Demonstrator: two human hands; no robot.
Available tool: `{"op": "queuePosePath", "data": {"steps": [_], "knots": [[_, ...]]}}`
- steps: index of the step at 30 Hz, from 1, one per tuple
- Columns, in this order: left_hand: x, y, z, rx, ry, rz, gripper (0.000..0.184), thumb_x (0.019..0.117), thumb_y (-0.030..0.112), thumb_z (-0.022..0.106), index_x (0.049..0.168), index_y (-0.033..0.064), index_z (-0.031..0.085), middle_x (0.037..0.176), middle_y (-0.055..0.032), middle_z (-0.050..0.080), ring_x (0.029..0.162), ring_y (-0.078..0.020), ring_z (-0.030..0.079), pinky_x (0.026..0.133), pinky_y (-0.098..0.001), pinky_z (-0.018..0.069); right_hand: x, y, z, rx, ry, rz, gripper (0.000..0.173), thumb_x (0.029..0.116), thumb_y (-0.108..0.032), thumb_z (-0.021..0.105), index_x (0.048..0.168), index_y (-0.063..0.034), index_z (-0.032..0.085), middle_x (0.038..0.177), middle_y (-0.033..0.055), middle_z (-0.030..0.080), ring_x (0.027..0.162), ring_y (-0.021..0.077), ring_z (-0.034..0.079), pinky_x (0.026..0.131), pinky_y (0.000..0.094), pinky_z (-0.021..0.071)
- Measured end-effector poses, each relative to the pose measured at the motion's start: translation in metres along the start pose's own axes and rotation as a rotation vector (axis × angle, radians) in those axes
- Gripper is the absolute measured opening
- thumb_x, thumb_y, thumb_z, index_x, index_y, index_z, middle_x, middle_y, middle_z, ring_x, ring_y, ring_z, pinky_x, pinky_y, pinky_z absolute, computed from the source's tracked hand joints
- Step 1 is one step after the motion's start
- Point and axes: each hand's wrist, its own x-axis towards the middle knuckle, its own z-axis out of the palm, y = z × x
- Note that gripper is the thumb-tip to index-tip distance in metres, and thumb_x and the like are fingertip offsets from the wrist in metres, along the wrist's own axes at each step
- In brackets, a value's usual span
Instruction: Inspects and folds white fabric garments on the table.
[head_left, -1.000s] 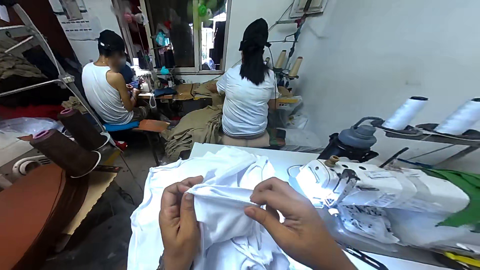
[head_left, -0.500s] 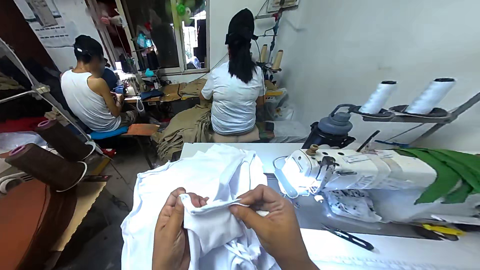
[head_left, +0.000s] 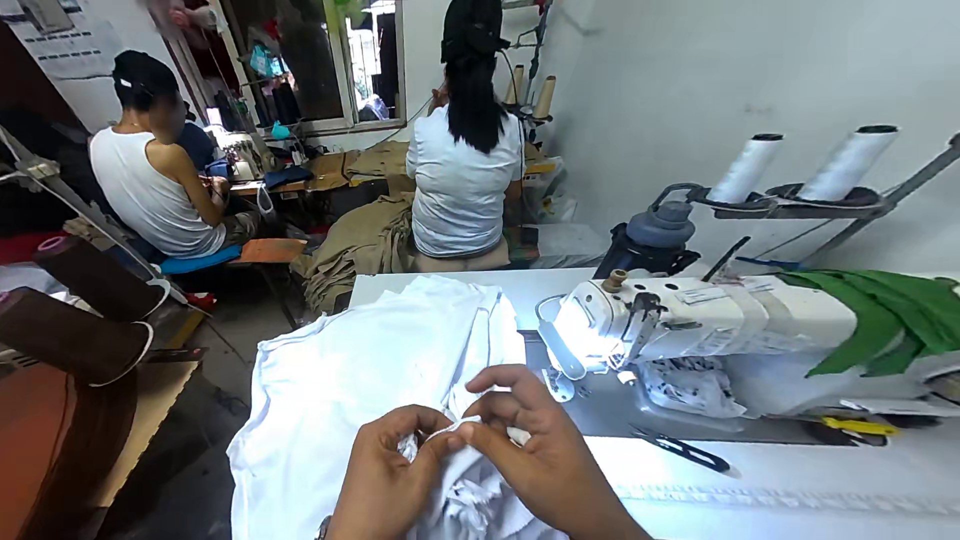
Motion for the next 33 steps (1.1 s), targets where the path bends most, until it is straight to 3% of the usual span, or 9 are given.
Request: {"op": "queuePosePath", "data": {"steps": [4,8,10,13,16,18,22,29,33], "knots": [[-0.010,-0.005,0.004,-0.062,0.090,-0.145,0.011,0.0960,0.012,0.063,0.095,0.0071,0.073,0.084,0.0066,0.068,0.077,0.0012,0.064,0.073,-0.0166,0.0544,0.012,-0.006,-0.020,-0.182,-0.027,0.279,0.023,0.0942,-0.031,0.069,0.106,-0.0118,0.066,0.080,-0.0025,0.065,0.060,0.0042,0.060,0.052,0.0211,0.0521],[-0.015,-0.009,0.012,-0.135,0.227,-0.148,0.014,0.0949,0.010,0.059,0.093,0.0081,0.073,0.084,0.0056,0.070,0.079,0.0000,0.066,0.075,-0.0177,0.0554,0.013,-0.002,-0.016,-0.202,-0.105,0.263,0.010,0.0944,-0.024,0.067,0.093,-0.0145,0.068,0.080,-0.0055,0.064,0.065,0.0010,0.059,0.057,0.0187,0.0513],[-0.017,-0.012,0.014,-0.147,0.251,-0.123,0.013,0.0949,0.013,0.063,0.092,0.0093,0.075,0.084,0.0060,0.071,0.080,0.0000,0.066,0.076,-0.0179,0.0556,0.011,0.001,-0.011,-0.118,-0.152,0.253,0.008,0.0926,-0.016,0.065,0.097,-0.0146,0.071,0.086,-0.0059,0.066,0.067,0.0005,0.059,0.060,0.0180,0.0513],[-0.019,-0.013,0.014,-0.158,0.274,-0.121,0.009,0.0925,0.017,0.069,0.091,0.0111,0.076,0.085,0.0066,0.072,0.081,-0.0002,0.067,0.076,-0.0180,0.0562,0.008,0.002,-0.004,-0.062,-0.151,0.123,0.022,0.0949,-0.011,0.057,0.106,-0.0124,0.075,0.100,-0.0007,0.064,0.075,0.0026,0.061,0.064,0.0173,0.0549],[-0.020,-0.014,0.013,-0.186,0.287,-0.110,0.008,0.0922,0.018,0.070,0.092,0.0123,0.076,0.085,0.0068,0.072,0.081,-0.0002,0.067,0.076,-0.0183,0.0560,0.005,0.003,0.004,-0.106,-0.067,-0.004,0.028,0.0991,-0.013,0.057,0.120,-0.0129,0.076,0.099,0.0000,0.060,0.073,0.0011,0.059,0.062,0.0143,0.0539],[-0.021,-0.016,0.013,-0.203,0.292,-0.100,0.008,0.0925,0.018,0.070,0.093,0.0122,0.076,0.085,0.0062,0.072,0.080,-0.0011,0.067,0.076,-0.0190,0.0561,0.002,0.005,0.008,-0.084,-0.005,-0.053,0.032,0.0959,-0.012,0.063,0.127,-0.0095,0.072,0.099,-0.0004,0.067,0.082,0.0043,0.065,0.072,0.0185,0.0588],[-0.021,-0.016,0.014,-0.215,0.311,-0.091,0.008,0.0916,0.019,0.071,0.092,0.0133,0.076,0.083,0.0068,0.071,0.079,-0.0007,0.066,0.075,-0.0183,0.0556,-0.003,0.009,0.018,-0.009,0.098,-0.114,0.035,0.0899,-0.008,0.071,0.124,-0.0029,0.071,0.094,0.0010,0.074,0.083,0.0080,0.070,0.080,0.0228,0.0606],[-0.021,-0.017,0.013,-0.278,0.317,-0.134,0.006,0.0883,0.016,0.074,0.089,0.0110,0.077,0.084,0.0030,0.073,0.078,-0.0034,0.068,0.073,-0.0205,0.0572,-0.007,0.010,0.024,0.020,0.096,-0.122,0.042,0.0912,-0.005,0.070,0.133,-0.0020,0.066,0.091,0.0019,0.075,0.081,0.0071,0.071,0.078,0.0207,0.0601],[-0.021,-0.021,0.017,-0.273,0.291,-0.083,0.005,0.0885,0.012,0.073,0.090,0.0080,0.076,0.082,0.0019,0.072,0.076,-0.0031,0.067,0.072,-0.0200,0.0567,-0.005,0.011,0.026,-0.012,0.080,-0.136,0.038,0.0928,-0.006,0.069,0.131,-0.0021,0.068,0.093,0.0019,0.076,0.081,0.0054,0.070,0.077,0.0197,0.0599]]}}
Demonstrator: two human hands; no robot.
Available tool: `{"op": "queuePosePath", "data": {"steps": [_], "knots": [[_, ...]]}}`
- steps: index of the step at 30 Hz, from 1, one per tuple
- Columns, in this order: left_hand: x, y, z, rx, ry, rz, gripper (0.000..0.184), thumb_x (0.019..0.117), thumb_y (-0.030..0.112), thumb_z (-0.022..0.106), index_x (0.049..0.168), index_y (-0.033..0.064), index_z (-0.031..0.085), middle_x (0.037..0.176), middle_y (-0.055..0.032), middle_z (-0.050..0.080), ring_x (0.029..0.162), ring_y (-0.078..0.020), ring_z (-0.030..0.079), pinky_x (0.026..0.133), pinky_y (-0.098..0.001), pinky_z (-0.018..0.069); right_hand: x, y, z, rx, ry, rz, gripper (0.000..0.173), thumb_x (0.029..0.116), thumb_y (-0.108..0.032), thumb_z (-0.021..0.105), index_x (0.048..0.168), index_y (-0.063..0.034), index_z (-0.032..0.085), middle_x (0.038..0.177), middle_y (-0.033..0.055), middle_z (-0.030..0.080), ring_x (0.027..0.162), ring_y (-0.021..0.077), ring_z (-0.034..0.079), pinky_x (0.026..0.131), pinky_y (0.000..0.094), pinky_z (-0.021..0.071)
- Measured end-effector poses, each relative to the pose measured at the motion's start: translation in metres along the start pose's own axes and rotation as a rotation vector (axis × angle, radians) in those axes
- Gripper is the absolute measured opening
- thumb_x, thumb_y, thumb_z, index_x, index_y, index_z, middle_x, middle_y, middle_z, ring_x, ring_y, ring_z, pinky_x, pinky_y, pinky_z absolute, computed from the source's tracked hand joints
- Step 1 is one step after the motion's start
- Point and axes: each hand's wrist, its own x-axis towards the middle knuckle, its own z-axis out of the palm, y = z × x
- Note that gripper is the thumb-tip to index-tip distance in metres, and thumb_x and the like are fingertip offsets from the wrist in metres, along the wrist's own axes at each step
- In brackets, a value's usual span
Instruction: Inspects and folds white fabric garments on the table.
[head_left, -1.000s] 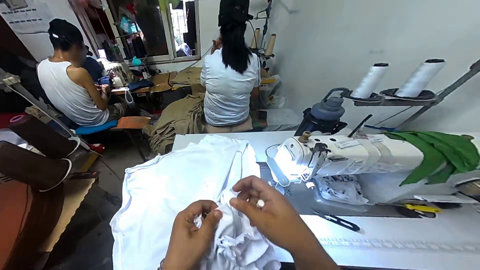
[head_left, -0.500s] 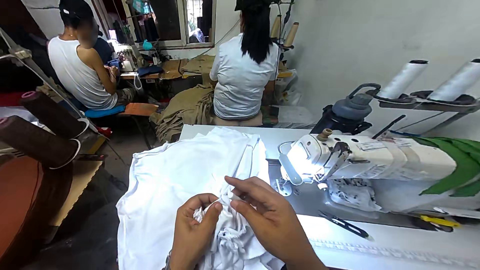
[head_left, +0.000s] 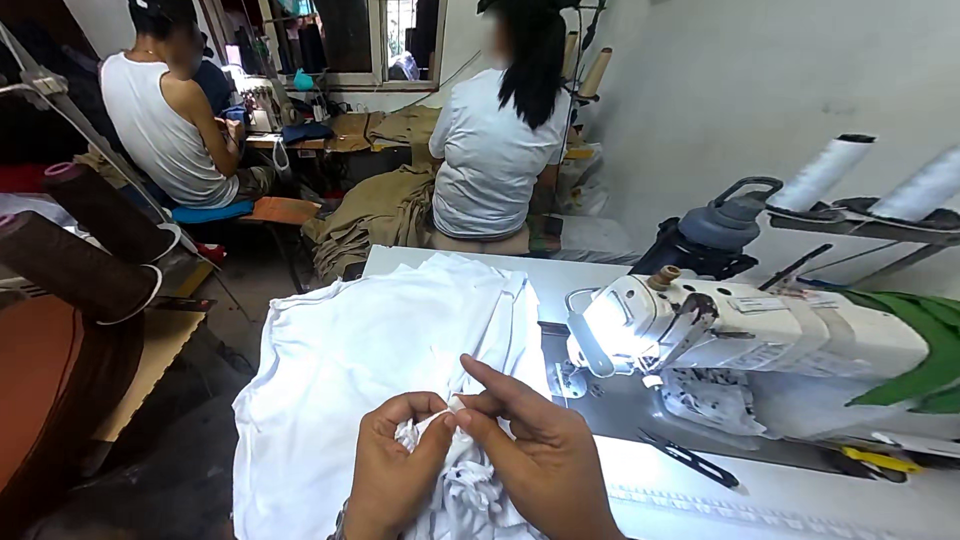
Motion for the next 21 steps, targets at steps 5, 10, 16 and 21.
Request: {"op": "queuePosePath", "data": {"steps": [5,10,16,21], "knots": [[-0.002,-0.004,0.000,0.007,-0.007,0.014,0.005,0.0884,0.013,0.073,0.089,0.0095,0.077,0.086,0.0036,0.073,0.081,-0.0024,0.068,0.077,-0.0205,0.0573,0.010,-0.002,0.009,-0.109,-0.038,-0.043,0.034,0.0922,-0.007,0.066,0.126,-0.0062,0.072,0.089,-0.0023,0.074,0.079,0.0014,0.066,0.074,0.0165,0.0571],[-0.002,-0.001,-0.002,0.004,0.038,-0.044,0.007,0.0907,0.015,0.070,0.086,0.0114,0.075,0.083,0.0056,0.071,0.081,-0.0015,0.066,0.077,-0.0201,0.0553,0.015,-0.005,0.004,0.092,0.049,0.002,0.042,0.0898,-0.002,0.071,0.132,-0.0050,0.067,0.091,0.0016,0.076,0.080,0.0078,0.071,0.078,0.0234,0.0614],[-0.002,-0.002,-0.003,-0.037,0.046,-0.064,0.006,0.0899,0.014,0.071,0.088,0.0096,0.075,0.085,0.0035,0.072,0.082,-0.0033,0.068,0.078,-0.0213,0.0567,-0.002,0.004,0.000,0.070,0.021,0.054,0.045,0.0893,-0.003,0.072,0.134,-0.0045,0.066,0.091,0.0006,0.076,0.082,0.0060,0.071,0.078,0.0205,0.0606],[-0.003,-0.005,-0.004,-0.008,0.050,-0.028,0.005,0.0898,0.016,0.073,0.089,0.0117,0.077,0.086,0.0058,0.073,0.083,-0.0016,0.068,0.079,-0.0202,0.0569,0.001,0.006,0.009,0.024,-0.001,0.051,0.040,0.0918,-0.003,0.069,0.131,0.0004,0.067,0.091,0.0015,0.076,0.079,0.0042,0.070,0.075,0.0186,0.0600]]}}
